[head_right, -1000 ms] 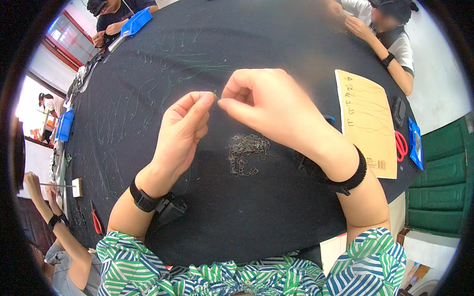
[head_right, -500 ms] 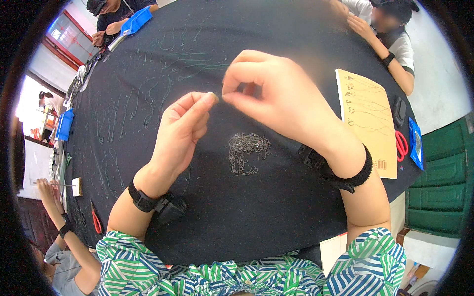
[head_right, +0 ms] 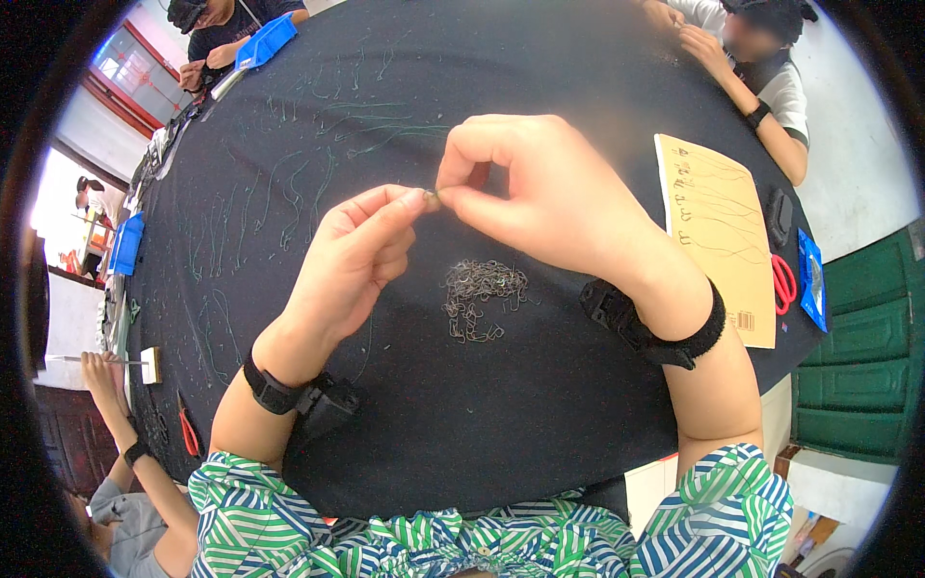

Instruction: The person threads a fine green line through small metal rings and attaches small components, using pliers to secure the connections.

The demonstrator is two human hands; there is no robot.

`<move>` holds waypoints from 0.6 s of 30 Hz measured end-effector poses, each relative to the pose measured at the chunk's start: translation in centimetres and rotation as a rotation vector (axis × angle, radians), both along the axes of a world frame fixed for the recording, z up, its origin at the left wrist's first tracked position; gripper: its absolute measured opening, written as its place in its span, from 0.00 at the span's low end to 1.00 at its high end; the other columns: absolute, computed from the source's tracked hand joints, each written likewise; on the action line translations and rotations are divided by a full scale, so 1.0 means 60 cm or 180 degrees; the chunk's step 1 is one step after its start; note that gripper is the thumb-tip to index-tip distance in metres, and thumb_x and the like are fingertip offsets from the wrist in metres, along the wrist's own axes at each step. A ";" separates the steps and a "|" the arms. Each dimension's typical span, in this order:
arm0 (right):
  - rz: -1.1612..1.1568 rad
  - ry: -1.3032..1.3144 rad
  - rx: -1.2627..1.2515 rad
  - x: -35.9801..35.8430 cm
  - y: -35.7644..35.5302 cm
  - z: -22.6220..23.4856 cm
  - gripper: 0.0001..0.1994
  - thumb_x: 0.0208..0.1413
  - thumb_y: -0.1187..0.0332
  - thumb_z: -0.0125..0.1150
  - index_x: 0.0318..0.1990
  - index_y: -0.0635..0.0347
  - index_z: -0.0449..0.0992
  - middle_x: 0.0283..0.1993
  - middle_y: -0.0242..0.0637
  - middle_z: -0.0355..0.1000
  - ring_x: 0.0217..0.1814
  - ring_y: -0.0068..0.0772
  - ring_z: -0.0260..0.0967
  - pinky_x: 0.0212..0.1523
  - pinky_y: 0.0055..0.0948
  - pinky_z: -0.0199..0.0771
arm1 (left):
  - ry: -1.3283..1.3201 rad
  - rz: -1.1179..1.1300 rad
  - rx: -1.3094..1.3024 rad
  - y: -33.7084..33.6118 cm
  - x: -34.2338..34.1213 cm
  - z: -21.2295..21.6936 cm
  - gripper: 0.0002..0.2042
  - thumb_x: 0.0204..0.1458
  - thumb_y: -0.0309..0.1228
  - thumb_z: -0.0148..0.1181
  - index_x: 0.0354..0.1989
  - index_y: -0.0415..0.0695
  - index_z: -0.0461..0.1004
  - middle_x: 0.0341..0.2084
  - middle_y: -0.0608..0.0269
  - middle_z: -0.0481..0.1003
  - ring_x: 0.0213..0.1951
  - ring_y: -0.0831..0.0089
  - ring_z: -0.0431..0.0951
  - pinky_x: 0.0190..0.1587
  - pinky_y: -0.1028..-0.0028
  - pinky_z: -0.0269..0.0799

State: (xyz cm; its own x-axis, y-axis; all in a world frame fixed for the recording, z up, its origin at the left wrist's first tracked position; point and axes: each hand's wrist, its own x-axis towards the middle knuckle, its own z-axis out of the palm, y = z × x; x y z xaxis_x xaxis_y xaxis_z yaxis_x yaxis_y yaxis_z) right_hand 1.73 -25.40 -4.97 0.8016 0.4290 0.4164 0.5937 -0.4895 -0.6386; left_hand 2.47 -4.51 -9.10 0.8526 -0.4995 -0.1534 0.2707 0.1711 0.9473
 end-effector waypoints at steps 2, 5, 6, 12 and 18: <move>0.0028 0.0166 0.0081 0.001 -0.003 -0.003 0.05 0.51 0.71 0.61 0.30 0.65 0.76 0.27 0.38 0.74 0.32 0.30 0.74 0.35 0.28 0.72 | 0.0040 -0.0027 -0.0021 0.000 0.001 0.000 0.10 0.62 0.36 0.58 0.40 0.42 0.76 0.16 0.84 0.55 0.18 0.90 0.50 0.20 0.83 0.43; 0.0183 0.0563 0.0083 0.003 -0.006 0.000 0.06 0.52 0.71 0.60 0.31 0.65 0.76 0.28 0.37 0.75 0.32 0.28 0.74 0.36 0.27 0.72 | 0.0067 -0.0044 -0.0027 0.004 0.002 0.001 0.09 0.61 0.35 0.58 0.40 0.42 0.76 0.16 0.84 0.55 0.18 0.90 0.50 0.20 0.83 0.43; 0.0179 0.0564 0.0080 0.003 -0.007 -0.002 0.06 0.52 0.71 0.60 0.31 0.65 0.76 0.28 0.37 0.75 0.32 0.28 0.74 0.36 0.27 0.72 | 0.0057 -0.0051 -0.0025 0.004 0.002 0.001 0.09 0.61 0.35 0.58 0.39 0.42 0.76 0.16 0.83 0.55 0.18 0.90 0.49 0.20 0.83 0.43; 0.0108 0.0166 0.0069 -0.004 0.000 0.003 0.05 0.52 0.71 0.61 0.32 0.64 0.75 0.30 0.38 0.74 0.32 0.31 0.74 0.35 0.28 0.73 | -0.0041 -0.0014 0.0179 0.000 0.000 0.004 0.09 0.62 0.35 0.58 0.39 0.42 0.76 0.16 0.83 0.57 0.18 0.91 0.50 0.20 0.83 0.43; 0.0136 -0.0296 -0.0397 -0.005 0.003 -0.008 0.03 0.52 0.76 0.61 0.31 0.64 0.73 0.31 0.36 0.73 0.30 0.28 0.71 0.30 0.25 0.69 | -0.0163 -0.0057 0.0235 -0.001 -0.002 0.001 0.10 0.62 0.35 0.57 0.38 0.41 0.77 0.17 0.83 0.58 0.18 0.90 0.50 0.20 0.83 0.43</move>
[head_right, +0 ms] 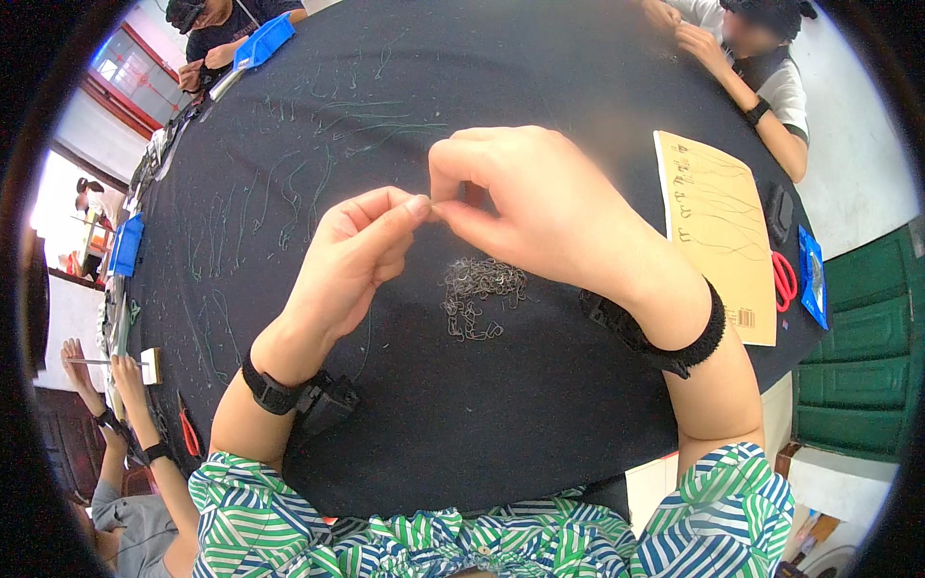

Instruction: The person threads a fine green line through small metal rings and attaches small components, using pliers to secure the connections.

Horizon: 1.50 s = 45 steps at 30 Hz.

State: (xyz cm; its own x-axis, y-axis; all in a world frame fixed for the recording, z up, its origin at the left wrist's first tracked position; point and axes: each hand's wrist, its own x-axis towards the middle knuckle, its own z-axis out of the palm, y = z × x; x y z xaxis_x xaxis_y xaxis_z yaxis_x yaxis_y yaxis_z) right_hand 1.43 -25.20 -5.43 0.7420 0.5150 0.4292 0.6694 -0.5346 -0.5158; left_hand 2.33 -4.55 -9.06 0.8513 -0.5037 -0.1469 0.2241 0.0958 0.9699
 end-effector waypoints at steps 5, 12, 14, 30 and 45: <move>-0.0079 -0.0273 -0.0271 -0.001 -0.001 0.002 0.04 0.49 0.78 0.62 0.30 0.64 0.72 0.29 0.39 0.71 0.31 0.35 0.72 0.32 0.28 0.71 | -0.0077 -0.0061 -0.0086 -0.003 -0.001 0.000 0.09 0.62 0.35 0.57 0.38 0.41 0.77 0.18 0.83 0.59 0.18 0.91 0.50 0.20 0.83 0.43; 0.0020 0.0264 0.0033 -0.001 -0.007 0.005 0.05 0.50 0.76 0.63 0.34 0.62 0.74 0.32 0.36 0.74 0.33 0.27 0.73 0.31 0.24 0.71 | -0.0402 0.0032 -0.0052 -0.002 -0.001 -0.003 0.07 0.61 0.32 0.59 0.37 0.42 0.77 0.19 0.82 0.65 0.19 0.93 0.53 0.20 0.84 0.42; -0.0038 0.0552 0.0130 -0.002 -0.011 0.009 0.06 0.51 0.73 0.65 0.37 0.61 0.76 0.36 0.33 0.75 0.36 0.22 0.73 0.31 0.20 0.71 | -0.0442 0.0061 -0.0025 -0.002 -0.002 -0.001 0.07 0.61 0.32 0.59 0.37 0.42 0.77 0.19 0.82 0.65 0.19 0.93 0.53 0.20 0.84 0.42; -0.0232 0.0524 0.0368 -0.007 0.003 0.011 0.04 0.53 0.75 0.65 0.34 0.63 0.78 0.28 0.31 0.75 0.29 0.18 0.72 0.30 0.17 0.70 | -0.0633 0.0172 -0.0066 -0.003 -0.004 0.002 0.06 0.61 0.32 0.59 0.35 0.43 0.76 0.20 0.82 0.64 0.19 0.93 0.53 0.21 0.84 0.42; -0.0209 -0.0075 0.0212 -0.006 0.004 0.008 0.03 0.51 0.72 0.63 0.31 0.61 0.76 0.29 0.40 0.74 0.29 0.36 0.76 0.30 0.29 0.74 | -0.0703 0.0186 0.0028 0.003 -0.001 0.004 0.08 0.59 0.33 0.61 0.35 0.41 0.78 0.18 0.81 0.67 0.22 0.94 0.58 0.24 0.85 0.50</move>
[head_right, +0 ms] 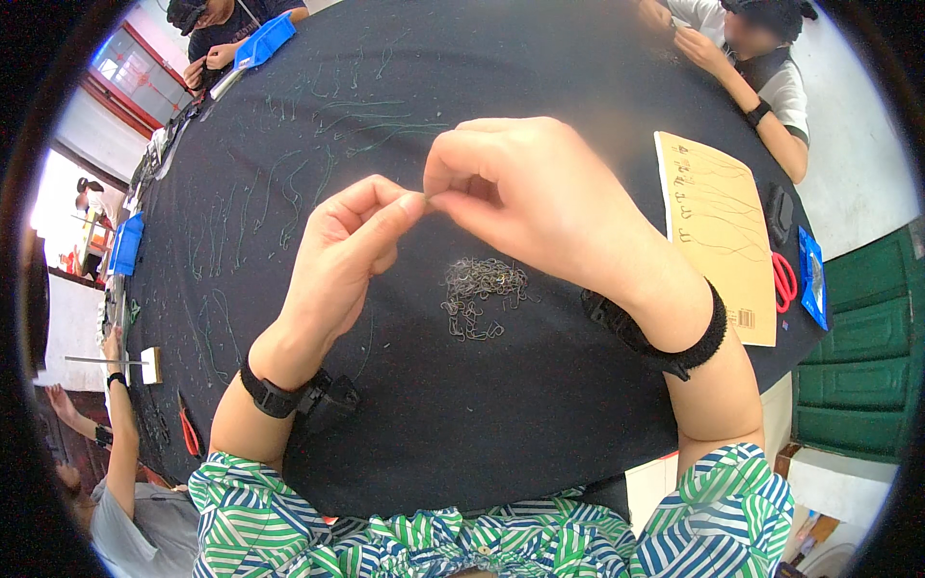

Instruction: The person threads a fine green line through small metal rings and attaches small components, using pliers to secure the connections.

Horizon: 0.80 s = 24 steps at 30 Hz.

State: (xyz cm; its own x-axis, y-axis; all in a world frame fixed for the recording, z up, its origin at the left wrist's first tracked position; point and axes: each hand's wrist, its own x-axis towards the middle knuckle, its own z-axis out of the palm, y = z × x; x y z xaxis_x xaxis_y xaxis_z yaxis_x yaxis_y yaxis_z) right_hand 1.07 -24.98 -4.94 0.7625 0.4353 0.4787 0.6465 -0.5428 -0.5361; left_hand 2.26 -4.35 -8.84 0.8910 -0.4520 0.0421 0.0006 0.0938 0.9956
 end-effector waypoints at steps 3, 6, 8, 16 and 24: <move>0.0026 -0.0062 -0.0072 0.002 -0.003 0.001 0.03 0.51 0.73 0.63 0.31 0.61 0.75 0.29 0.40 0.73 0.30 0.38 0.75 0.30 0.31 0.72 | 0.0335 -0.0122 -0.0083 0.005 0.002 0.006 0.08 0.60 0.33 0.61 0.36 0.40 0.78 0.19 0.81 0.67 0.22 0.94 0.58 0.24 0.86 0.50; 0.0107 -0.0182 -0.0259 0.004 -0.006 0.001 0.04 0.51 0.75 0.64 0.33 0.63 0.76 0.30 0.36 0.73 0.29 0.26 0.73 0.30 0.22 0.72 | 0.0311 -0.0095 -0.0007 0.004 0.002 0.009 0.08 0.60 0.33 0.61 0.38 0.40 0.78 0.19 0.81 0.68 0.22 0.94 0.59 0.24 0.87 0.51; 0.0084 -0.0207 -0.0264 0.004 -0.007 -0.001 0.04 0.51 0.76 0.64 0.33 0.63 0.76 0.30 0.36 0.73 0.29 0.27 0.73 0.30 0.22 0.72 | 0.0230 -0.0074 -0.0011 -0.001 0.000 0.007 0.08 0.59 0.33 0.61 0.38 0.40 0.78 0.19 0.81 0.68 0.22 0.94 0.59 0.24 0.87 0.51; 0.0098 -0.0020 -0.0159 0.003 -0.005 0.001 0.05 0.50 0.76 0.65 0.34 0.64 0.76 0.30 0.36 0.74 0.30 0.26 0.73 0.32 0.23 0.73 | 0.0038 -0.0045 -0.0007 0.000 0.000 0.006 0.08 0.58 0.32 0.63 0.37 0.39 0.77 0.20 0.80 0.69 0.23 0.94 0.60 0.25 0.87 0.53; 0.0101 0.0451 0.0082 0.003 -0.009 0.004 0.05 0.53 0.77 0.64 0.36 0.64 0.75 0.33 0.33 0.75 0.34 0.23 0.74 0.37 0.22 0.74 | -0.0032 0.0060 -0.0076 -0.005 -0.002 0.005 0.05 0.60 0.30 0.60 0.36 0.42 0.75 0.18 0.83 0.62 0.18 0.93 0.52 0.20 0.84 0.41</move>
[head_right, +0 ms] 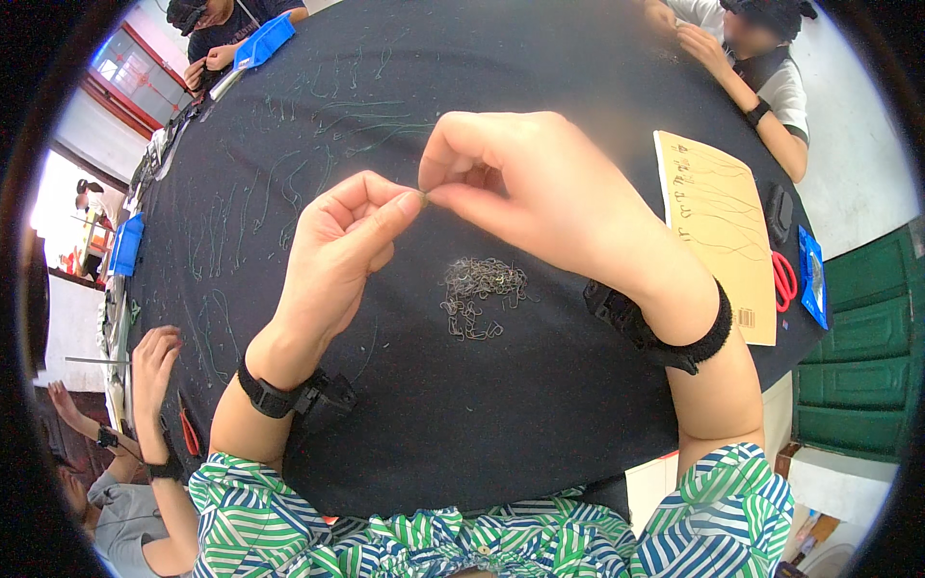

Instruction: The person threads a fine green line through small metal rings and attaches small components, using pliers to secure the connections.

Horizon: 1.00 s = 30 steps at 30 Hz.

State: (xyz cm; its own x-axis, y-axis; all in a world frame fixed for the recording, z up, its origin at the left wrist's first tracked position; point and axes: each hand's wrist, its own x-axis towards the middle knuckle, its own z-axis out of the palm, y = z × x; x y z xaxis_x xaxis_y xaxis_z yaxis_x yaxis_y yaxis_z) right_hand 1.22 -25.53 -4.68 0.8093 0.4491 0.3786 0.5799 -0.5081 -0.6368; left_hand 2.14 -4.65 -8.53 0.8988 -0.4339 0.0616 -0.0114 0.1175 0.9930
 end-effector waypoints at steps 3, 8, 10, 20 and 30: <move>0.0106 0.0051 0.0110 0.002 -0.001 -0.002 0.05 0.54 0.77 0.63 0.37 0.65 0.75 0.33 0.33 0.75 0.36 0.22 0.74 0.38 0.22 0.74 | -0.0074 0.0008 0.0045 0.001 0.001 -0.004 0.05 0.60 0.30 0.59 0.36 0.42 0.75 0.18 0.83 0.62 0.18 0.93 0.52 0.20 0.84 0.41; 0.0100 0.0038 -0.0031 0.005 -0.010 -0.001 0.07 0.58 0.73 0.60 0.42 0.63 0.75 0.38 0.34 0.76 0.37 0.22 0.74 0.36 0.21 0.74 | 0.0025 -0.0004 0.0030 0.003 0.000 0.001 0.06 0.60 0.30 0.61 0.37 0.40 0.75 0.19 0.82 0.66 0.20 0.94 0.56 0.22 0.86 0.47; 0.0085 0.0740 0.0483 0.004 -0.002 -0.012 0.10 0.60 0.73 0.58 0.47 0.63 0.72 0.43 0.37 0.75 0.38 0.23 0.74 0.35 0.20 0.75 | 0.0108 0.0014 0.0011 0.007 0.001 0.002 0.08 0.59 0.31 0.62 0.38 0.39 0.76 0.20 0.80 0.69 0.22 0.94 0.60 0.24 0.88 0.53; 0.1063 0.3327 0.1254 -0.016 0.058 -0.038 0.18 0.61 0.61 0.59 0.50 0.67 0.72 0.36 0.36 0.73 0.35 0.25 0.74 0.34 0.22 0.78 | 0.0178 0.0297 -0.0600 0.001 -0.005 0.027 0.06 0.61 0.30 0.58 0.39 0.40 0.74 0.16 0.82 0.57 0.18 0.90 0.50 0.20 0.82 0.43; 0.0777 0.1885 0.2367 0.018 -0.051 0.021 0.10 0.65 0.63 0.51 0.35 0.60 0.70 0.33 0.29 0.65 0.22 0.10 0.49 0.18 0.13 0.47 | 0.0002 0.0339 -0.0518 0.019 0.016 0.012 0.07 0.59 0.30 0.62 0.38 0.39 0.75 0.17 0.82 0.64 0.17 0.94 0.53 0.18 0.85 0.44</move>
State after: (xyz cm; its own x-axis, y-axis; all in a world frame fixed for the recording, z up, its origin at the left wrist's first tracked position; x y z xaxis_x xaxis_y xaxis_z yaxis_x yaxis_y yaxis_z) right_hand 2.30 -28.56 -3.43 0.8761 0.4408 0.1955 0.0993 0.2317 -0.9677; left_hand 3.10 -3.52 -7.80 0.9392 -0.3209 0.1226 -0.0316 0.2747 0.9610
